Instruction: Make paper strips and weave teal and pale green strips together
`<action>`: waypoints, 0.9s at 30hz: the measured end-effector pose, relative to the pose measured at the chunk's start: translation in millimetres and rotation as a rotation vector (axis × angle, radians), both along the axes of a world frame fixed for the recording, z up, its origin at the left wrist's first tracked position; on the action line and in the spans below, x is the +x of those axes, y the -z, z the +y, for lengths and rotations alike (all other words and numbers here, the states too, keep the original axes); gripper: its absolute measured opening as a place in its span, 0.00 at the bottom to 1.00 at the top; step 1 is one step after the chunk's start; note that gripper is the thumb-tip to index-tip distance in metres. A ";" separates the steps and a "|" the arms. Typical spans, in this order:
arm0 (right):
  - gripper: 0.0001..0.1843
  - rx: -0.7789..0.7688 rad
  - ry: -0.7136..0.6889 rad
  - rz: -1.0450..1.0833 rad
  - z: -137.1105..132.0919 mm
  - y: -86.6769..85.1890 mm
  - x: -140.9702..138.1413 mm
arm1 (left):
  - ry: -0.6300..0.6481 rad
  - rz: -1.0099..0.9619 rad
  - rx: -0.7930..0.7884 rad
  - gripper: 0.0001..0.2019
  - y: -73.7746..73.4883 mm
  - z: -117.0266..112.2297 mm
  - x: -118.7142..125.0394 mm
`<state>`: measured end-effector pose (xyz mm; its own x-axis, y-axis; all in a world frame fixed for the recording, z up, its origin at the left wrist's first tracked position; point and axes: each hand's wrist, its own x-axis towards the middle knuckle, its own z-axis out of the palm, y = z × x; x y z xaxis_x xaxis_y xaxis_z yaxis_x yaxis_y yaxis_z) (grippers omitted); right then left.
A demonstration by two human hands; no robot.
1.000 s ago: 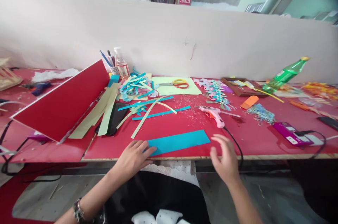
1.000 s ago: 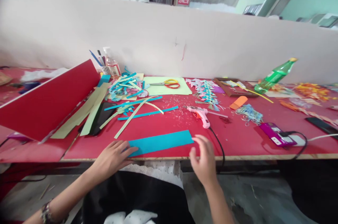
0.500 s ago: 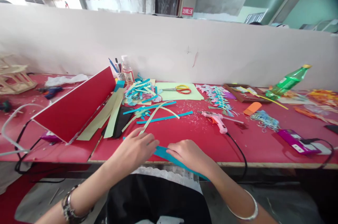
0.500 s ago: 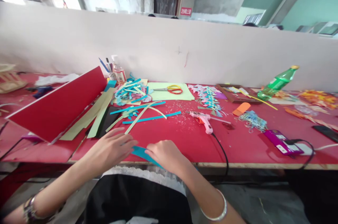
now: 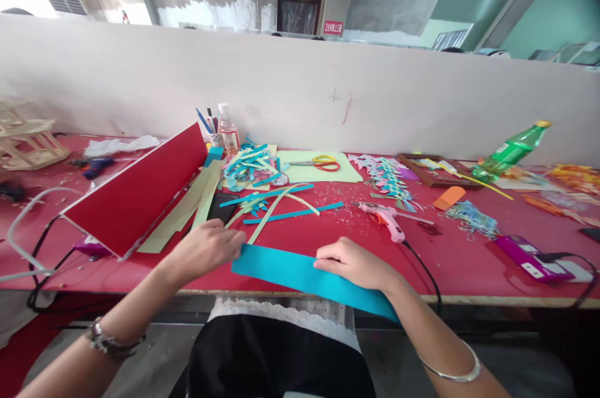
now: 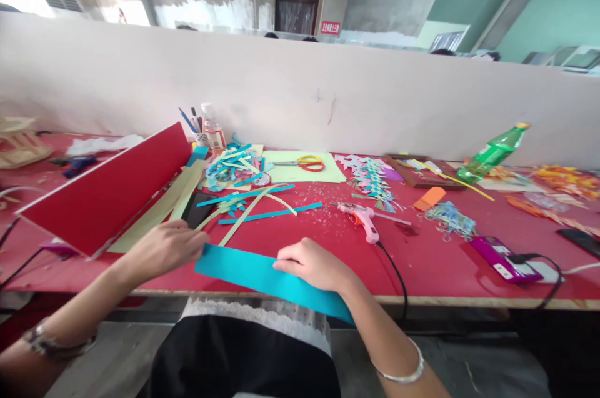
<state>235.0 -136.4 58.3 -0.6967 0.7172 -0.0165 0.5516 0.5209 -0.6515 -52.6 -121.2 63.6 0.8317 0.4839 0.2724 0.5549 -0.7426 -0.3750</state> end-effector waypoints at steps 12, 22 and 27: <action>0.14 0.258 -0.057 -0.135 0.7 -6.5 -15.1 | -0.140 -0.134 -0.475 0.12 -6.1 -27.9 64.1; 0.06 0.566 -0.006 -0.021 -2.7 7.3 -29.8 | -0.061 -0.322 -0.792 0.15 -9.2 -27.4 66.6; 0.08 0.471 0.064 0.034 4.7 14.6 3.9 | -0.015 -0.453 -1.066 0.17 -3.5 -6.9 38.0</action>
